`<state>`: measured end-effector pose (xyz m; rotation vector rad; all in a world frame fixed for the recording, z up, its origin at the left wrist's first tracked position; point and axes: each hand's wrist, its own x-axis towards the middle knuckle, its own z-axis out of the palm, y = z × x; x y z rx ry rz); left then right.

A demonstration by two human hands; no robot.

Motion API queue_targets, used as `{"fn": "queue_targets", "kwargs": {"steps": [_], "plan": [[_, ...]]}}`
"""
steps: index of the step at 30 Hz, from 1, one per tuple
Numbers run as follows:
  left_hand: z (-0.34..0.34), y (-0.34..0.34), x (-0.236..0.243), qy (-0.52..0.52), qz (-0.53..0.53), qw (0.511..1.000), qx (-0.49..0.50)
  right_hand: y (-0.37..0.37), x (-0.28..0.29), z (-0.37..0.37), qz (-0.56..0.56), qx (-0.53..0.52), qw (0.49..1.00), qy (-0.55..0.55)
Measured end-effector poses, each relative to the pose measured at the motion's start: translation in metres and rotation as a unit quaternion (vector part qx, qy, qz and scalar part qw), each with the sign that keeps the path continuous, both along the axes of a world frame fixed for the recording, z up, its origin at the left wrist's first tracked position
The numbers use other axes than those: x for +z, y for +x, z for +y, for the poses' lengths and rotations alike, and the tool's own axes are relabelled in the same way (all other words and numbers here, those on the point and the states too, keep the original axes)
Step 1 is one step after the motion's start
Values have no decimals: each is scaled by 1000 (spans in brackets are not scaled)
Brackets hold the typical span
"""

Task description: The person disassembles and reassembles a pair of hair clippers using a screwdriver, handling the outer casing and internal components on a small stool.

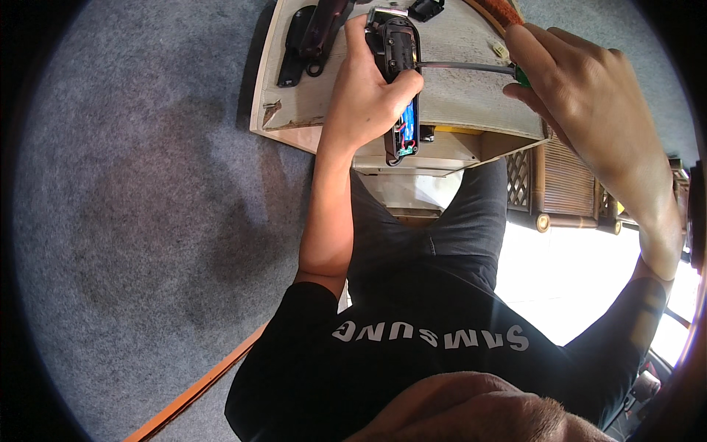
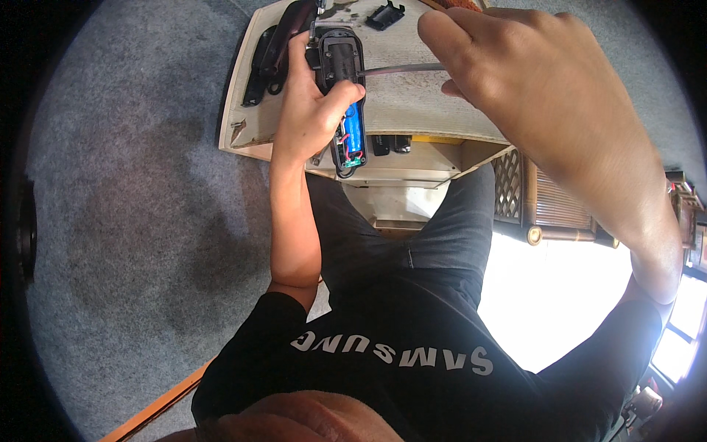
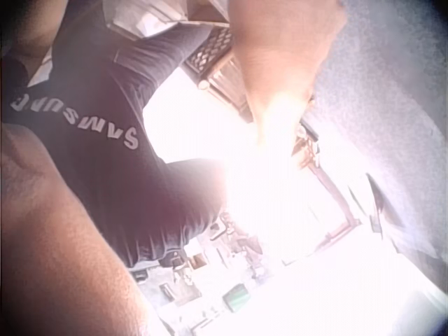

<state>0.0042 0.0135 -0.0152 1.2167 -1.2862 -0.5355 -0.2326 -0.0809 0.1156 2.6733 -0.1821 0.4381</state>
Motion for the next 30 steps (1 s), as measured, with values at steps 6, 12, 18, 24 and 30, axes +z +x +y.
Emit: {"fn": "queue_targets", "kwargs": {"steps": [6, 12, 18, 24, 30], "plan": [[2, 0, 3, 6, -3, 1000, 4, -7, -1, 2, 44, -31, 999, 3], [-1, 1, -1, 0, -8, 1000, 4, -5, -10, 10, 26, -60, 998, 26], [1, 0, 3, 12, -6, 1000, 5, -4, -9, 4, 24, -12, 1000, -6], [0, 2, 0, 5, -11, 1000, 7, -4, -5, 4, 18, -1, 999, 28], [3, 3, 0, 11, 27, 999, 14, -16, -13, -16, 37, -29, 966, 252]]}}
